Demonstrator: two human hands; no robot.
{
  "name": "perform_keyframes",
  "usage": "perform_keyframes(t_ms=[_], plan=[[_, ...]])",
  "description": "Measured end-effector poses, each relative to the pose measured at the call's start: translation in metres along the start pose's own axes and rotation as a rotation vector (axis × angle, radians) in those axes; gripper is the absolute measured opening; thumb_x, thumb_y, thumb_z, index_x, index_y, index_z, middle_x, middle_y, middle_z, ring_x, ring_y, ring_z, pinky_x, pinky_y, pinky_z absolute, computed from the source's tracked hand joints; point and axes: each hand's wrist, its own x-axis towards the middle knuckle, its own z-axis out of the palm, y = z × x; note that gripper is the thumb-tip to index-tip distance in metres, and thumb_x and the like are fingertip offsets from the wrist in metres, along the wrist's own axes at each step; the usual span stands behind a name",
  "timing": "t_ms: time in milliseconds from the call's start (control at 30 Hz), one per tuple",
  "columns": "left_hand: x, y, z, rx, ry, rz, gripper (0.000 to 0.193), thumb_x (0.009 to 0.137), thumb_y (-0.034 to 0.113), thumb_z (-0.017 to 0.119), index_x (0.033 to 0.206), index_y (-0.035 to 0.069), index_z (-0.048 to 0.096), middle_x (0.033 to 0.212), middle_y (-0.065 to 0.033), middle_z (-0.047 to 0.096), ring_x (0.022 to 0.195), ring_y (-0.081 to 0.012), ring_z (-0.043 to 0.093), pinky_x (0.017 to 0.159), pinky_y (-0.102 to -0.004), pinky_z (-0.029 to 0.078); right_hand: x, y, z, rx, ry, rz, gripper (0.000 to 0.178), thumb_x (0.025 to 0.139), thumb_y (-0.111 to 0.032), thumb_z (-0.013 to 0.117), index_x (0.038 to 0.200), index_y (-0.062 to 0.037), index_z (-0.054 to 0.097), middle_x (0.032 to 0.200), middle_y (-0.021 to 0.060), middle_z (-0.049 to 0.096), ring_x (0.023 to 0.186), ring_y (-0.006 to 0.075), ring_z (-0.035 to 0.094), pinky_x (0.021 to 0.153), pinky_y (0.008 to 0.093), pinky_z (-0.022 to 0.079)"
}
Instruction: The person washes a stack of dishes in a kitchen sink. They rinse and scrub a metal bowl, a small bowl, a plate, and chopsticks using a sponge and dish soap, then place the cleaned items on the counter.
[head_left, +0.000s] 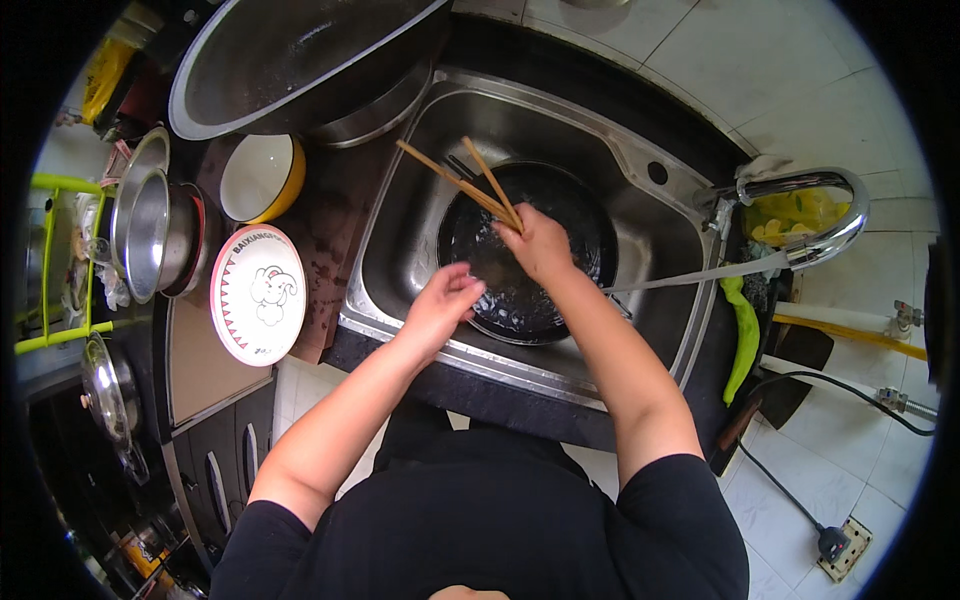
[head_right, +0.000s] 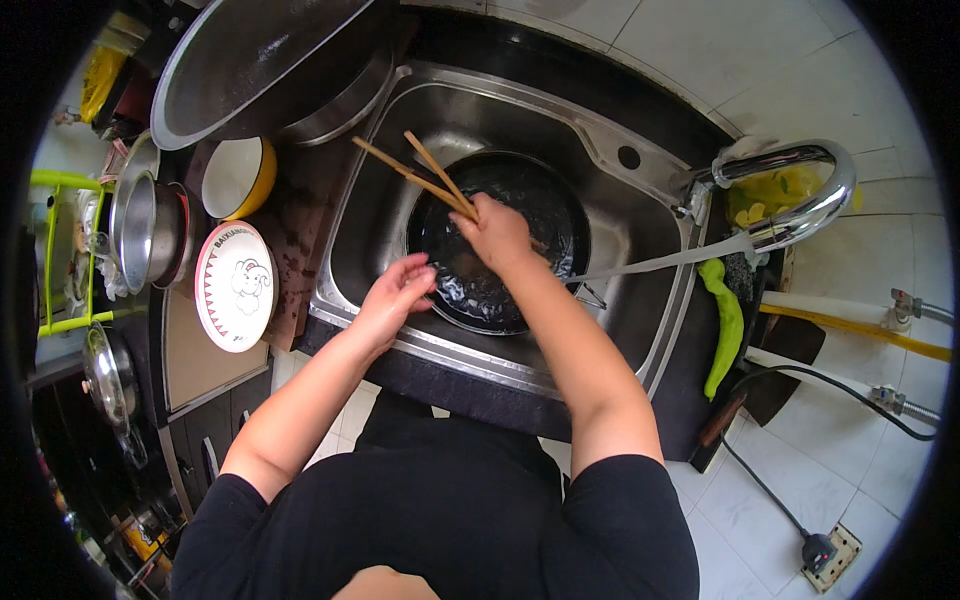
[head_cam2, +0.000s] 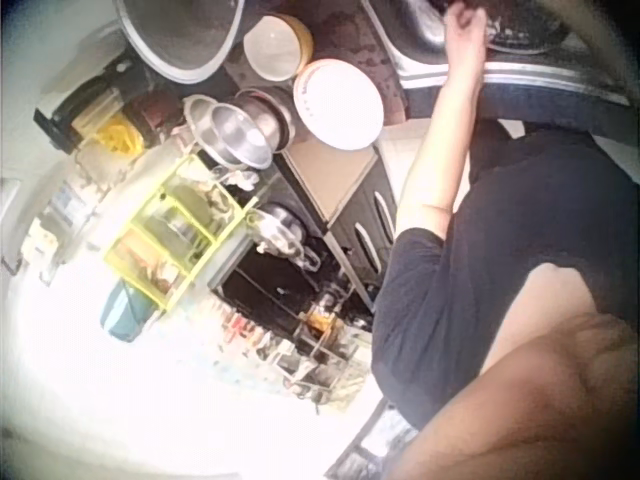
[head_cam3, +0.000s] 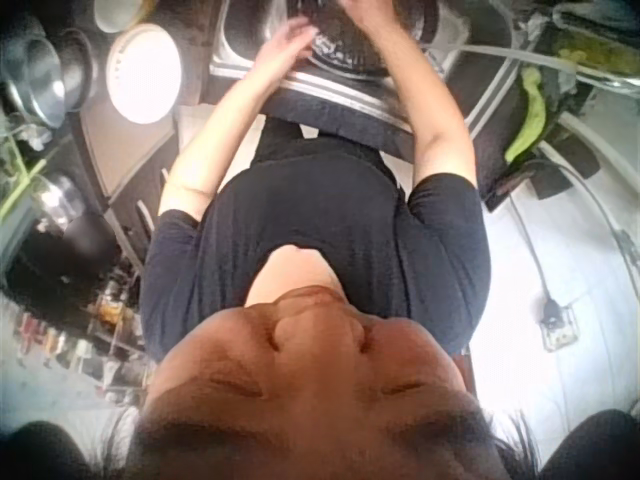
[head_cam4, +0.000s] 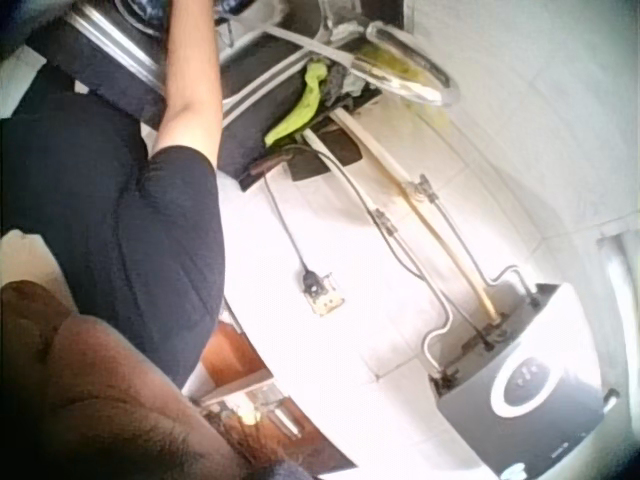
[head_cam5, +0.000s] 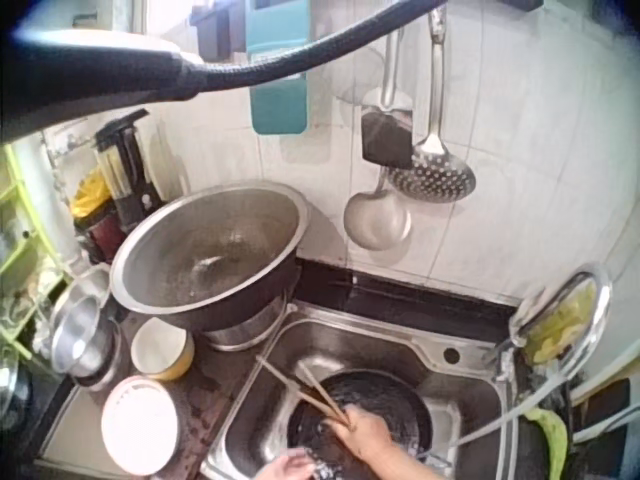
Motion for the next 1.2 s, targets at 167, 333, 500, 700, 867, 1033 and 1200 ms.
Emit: perform_keyframes(t_ms=[167, 333, 500, 700, 867, 1033, 1200], plan=[[0.029, 0.03, 0.026, -0.062, -0.033, 0.257, 0.048, 0.082, 0.023, 0.063, 0.12, 0.001, 0.045, 0.101, -0.0104, 0.058, 0.094, -0.0155, 0.054, 0.081, -0.0285, 0.044, -0.028, -0.022, 0.007, 0.185, -0.14, -0.216, 0.029, 0.072, -0.02, 0.064, 0.097, -0.0077, 0.057, 0.088, 0.0154, 0.062, 0.083, 0.0347, 0.059, 0.071, 0.0399, 0.048], [0.021, 0.031, 0.012, -0.046, 0.014, 0.551, 0.026, 0.093, 0.024, 0.046, 0.1, 0.0, 0.053, 0.111, -0.0141, 0.055, 0.104, -0.0202, 0.05, 0.093, -0.0324, 0.037, -0.042, -0.017, -0.001, 0.083, -0.285, -0.152, 0.029, 0.074, -0.024, 0.063, 0.098, -0.0088, 0.056, 0.086, 0.0155, 0.062, 0.082, 0.0346, 0.059, 0.069, 0.0401, 0.047], [-0.019, 0.058, -0.038, -0.596, 0.225, 0.429, 0.028, 0.092, 0.029, 0.046, 0.094, 0.001, 0.049, 0.108, -0.0173, 0.053, 0.099, -0.0278, 0.055, 0.086, -0.0411, 0.045, -0.048, -0.068, 0.003, 0.094, -0.448, -0.284, 0.028, 0.081, -0.03, 0.058, 0.096, -0.0069, 0.053, 0.083, 0.018, 0.061, 0.078, 0.0359, 0.059, 0.067, 0.0416, 0.047], [-0.064, 0.085, -0.115, -0.259, 0.598, 0.649, 0.039, 0.084, 0.0, 0.053, 0.118, 0.001, 0.034, 0.106, -0.0108, 0.049, 0.089, -0.0195, 0.056, 0.078, -0.0322, 0.048, -0.041, -0.173, 0.039, 0.45, -0.883, -0.138, 0.027, 0.086, -0.024, 0.052, 0.094, 0.0004, 0.045, 0.065, 0.0127, 0.053, 0.052, 0.0231, 0.053, 0.049, 0.0361, 0.045], [-0.072, 0.07, -0.15, -0.155, 0.676, 0.431, 0.079, 0.08, 0.006, 0.059, 0.135, -0.011, 0.005, 0.132, -0.0271, 0.028, 0.117, -0.0299, 0.042, 0.085, -0.0303, 0.046, -0.037, -0.208, 0.092, 0.255, -0.727, -0.095, 0.029, 0.086, -0.023, 0.051, 0.099, 0.0015, 0.042, 0.067, 0.0127, 0.056, 0.049, 0.0194, 0.056, 0.042, 0.0325, 0.045], [-0.067, 0.043, -0.175, 0.487, 0.735, 0.528, 0.078, 0.076, 0.014, 0.063, 0.137, -0.003, 0.016, 0.139, -0.0325, 0.011, 0.132, -0.0388, 0.013, 0.095, -0.0354, 0.04, -0.043, -0.217, 0.09, 0.28, -0.683, -0.086, 0.034, 0.088, -0.024, 0.051, 0.107, 0.0018, 0.041, 0.07, 0.0058, 0.053, 0.053, 0.0128, 0.056, 0.042, 0.0262, 0.046], [-0.061, 0.05, -0.169, 0.775, 0.71, 0.627, 0.067, 0.077, 0.02, 0.064, 0.134, 0.004, 0.031, 0.139, -0.0345, 0.004, 0.13, -0.0439, 0.014, 0.1, -0.0395, 0.033, -0.043, -0.2, 0.075, 0.581, -0.814, 0.091, 0.046, 0.088, -0.035, 0.051, 0.12, -0.0029, 0.042, 0.082, 0.0063, 0.056, 0.061, 0.0132, 0.057, 0.051, 0.0257, 0.049]])
